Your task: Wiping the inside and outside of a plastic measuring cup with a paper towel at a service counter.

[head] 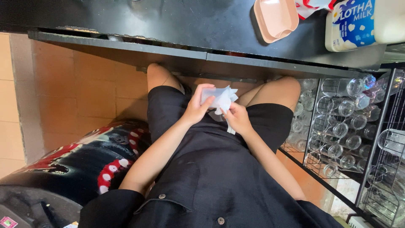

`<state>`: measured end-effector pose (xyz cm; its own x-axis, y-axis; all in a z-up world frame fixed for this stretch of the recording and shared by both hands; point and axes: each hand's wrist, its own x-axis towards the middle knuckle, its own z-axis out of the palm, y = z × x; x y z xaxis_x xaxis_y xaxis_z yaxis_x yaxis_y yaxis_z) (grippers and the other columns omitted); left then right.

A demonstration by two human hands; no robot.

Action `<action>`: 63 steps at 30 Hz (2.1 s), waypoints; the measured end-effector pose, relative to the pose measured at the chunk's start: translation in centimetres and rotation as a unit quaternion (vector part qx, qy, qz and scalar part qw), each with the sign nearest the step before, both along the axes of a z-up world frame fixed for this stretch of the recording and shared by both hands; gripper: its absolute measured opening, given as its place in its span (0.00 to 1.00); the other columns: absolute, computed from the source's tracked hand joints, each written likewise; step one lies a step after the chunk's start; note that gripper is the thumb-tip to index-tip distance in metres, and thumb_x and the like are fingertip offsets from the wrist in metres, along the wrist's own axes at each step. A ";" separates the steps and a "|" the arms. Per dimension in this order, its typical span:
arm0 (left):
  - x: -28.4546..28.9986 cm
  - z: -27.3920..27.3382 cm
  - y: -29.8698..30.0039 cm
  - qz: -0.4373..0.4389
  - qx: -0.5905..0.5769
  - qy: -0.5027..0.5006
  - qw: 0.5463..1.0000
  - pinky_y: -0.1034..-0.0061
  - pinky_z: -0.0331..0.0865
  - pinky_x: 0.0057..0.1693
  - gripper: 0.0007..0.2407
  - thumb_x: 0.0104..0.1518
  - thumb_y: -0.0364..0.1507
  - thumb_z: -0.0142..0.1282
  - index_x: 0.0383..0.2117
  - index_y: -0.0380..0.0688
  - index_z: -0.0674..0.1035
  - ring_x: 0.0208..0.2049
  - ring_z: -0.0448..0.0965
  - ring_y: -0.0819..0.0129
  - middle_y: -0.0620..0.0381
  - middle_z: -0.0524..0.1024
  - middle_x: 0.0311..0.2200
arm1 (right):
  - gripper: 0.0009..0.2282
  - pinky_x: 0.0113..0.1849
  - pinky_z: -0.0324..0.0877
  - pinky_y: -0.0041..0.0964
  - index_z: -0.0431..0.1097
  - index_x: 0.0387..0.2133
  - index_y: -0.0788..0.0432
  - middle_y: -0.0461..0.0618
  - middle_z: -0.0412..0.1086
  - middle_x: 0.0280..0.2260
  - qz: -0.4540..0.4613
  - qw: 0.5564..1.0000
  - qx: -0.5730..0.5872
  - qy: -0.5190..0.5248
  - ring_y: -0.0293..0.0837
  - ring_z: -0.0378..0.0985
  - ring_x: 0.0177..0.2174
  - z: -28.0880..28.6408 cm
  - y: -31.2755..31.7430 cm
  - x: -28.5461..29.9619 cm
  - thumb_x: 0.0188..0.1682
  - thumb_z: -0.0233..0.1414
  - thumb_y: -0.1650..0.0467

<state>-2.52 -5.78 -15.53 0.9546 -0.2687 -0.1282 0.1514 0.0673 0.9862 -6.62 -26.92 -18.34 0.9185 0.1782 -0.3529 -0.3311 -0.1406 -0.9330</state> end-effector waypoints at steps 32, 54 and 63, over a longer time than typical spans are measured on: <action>0.2 1.6 0.5 -0.071 0.009 0.014 0.997 0.81 0.70 0.48 0.25 0.56 0.26 0.66 0.62 0.51 0.71 0.47 0.75 0.73 0.58 0.71 0.57 | 0.26 0.30 0.67 0.33 0.69 0.48 0.60 0.48 0.75 0.36 -0.221 0.894 0.378 0.097 0.39 0.73 0.29 2.0 -2.8 1.7 0.59 0.33 0.52; 0.4 1.8 0.1 -0.044 0.065 -0.021 0.997 0.80 0.74 0.42 0.26 0.56 0.31 0.65 0.61 0.47 0.70 0.43 0.77 0.73 0.52 0.75 0.52 | 0.14 0.40 0.71 0.28 0.72 0.46 0.64 0.41 0.75 0.38 -0.005 1.000 -0.009 -0.027 0.30 0.74 0.37 2.0 -1.3 1.5 0.60 0.44 0.66; -0.3 -4.3 0.1 -0.067 -0.077 0.185 0.977 0.80 0.75 0.44 0.22 0.67 0.39 0.52 0.67 0.50 0.67 0.39 0.79 0.71 0.54 0.80 0.47 | 0.12 0.41 0.72 0.30 0.73 0.43 0.63 0.43 0.76 0.35 -0.020 0.999 -0.012 -0.041 0.33 0.76 0.36 0.4 -1.4 0.8 0.59 0.46 0.67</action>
